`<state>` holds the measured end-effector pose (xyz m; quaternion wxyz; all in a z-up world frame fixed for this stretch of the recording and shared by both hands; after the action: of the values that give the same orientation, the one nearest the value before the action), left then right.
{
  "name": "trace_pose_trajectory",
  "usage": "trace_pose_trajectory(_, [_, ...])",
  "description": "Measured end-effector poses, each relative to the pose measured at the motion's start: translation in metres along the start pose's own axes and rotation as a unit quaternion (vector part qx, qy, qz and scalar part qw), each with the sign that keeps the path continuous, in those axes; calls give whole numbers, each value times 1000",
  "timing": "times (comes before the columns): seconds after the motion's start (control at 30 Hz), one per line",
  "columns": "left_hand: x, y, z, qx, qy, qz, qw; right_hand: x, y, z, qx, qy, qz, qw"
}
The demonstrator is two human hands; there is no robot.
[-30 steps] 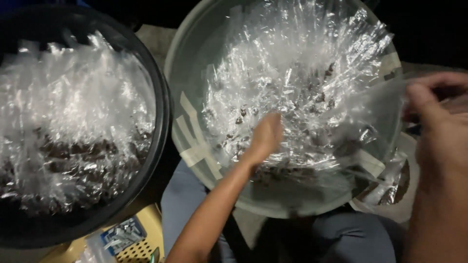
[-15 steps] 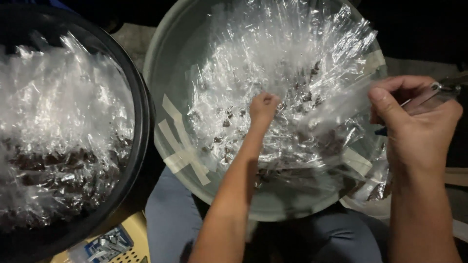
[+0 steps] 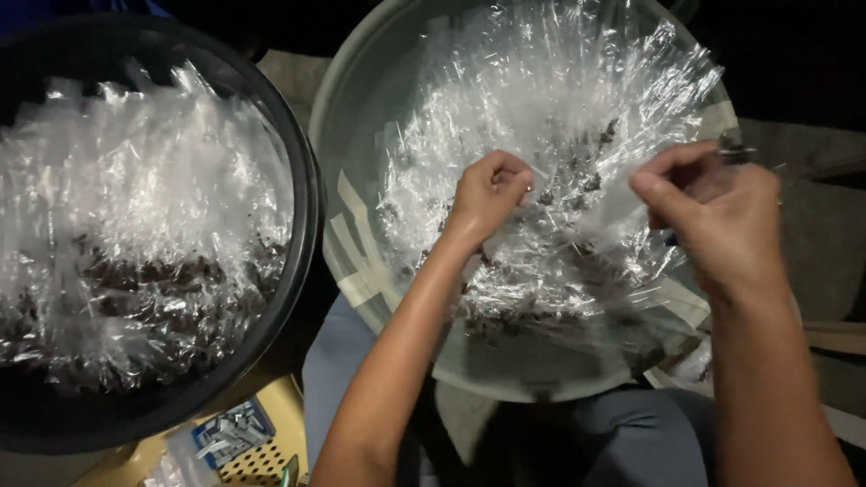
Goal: Sealing small plastic bags containing snacks using a handheld heat sealer
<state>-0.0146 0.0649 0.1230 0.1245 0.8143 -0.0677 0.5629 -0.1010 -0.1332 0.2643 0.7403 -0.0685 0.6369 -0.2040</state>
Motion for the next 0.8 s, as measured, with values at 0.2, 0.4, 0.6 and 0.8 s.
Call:
trace_pose_trajectory(0.2, [62,-11,-49,-69,113,129,983,-27,27,10,-126,84,-69,986])
trace_pose_trajectory(0.4, [101,-28,-89,-166,172,209,948,4,47,12,-268,71,-68,958])
trace_pose_trajectory(0.6, [95,-54,-93,-29,118,-6,993,-16,59,5,-192,148,-31,970])
trace_pose_trajectory(0.8, [59,-49,-102,-43,35,-103,993,6,60,9,-153,98,95,979])
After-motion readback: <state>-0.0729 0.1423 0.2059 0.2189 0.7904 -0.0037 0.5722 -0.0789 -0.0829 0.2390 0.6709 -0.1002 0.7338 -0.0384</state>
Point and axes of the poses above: each hand's wrist, its own z-axis towards the middle knuckle, its own y-axis out of the palm, x = y × z, the point moved 2 cm from there along z, towards the middle knuckle, and after that the axes turned 10 degrees about -y, right-handed, at the moved point
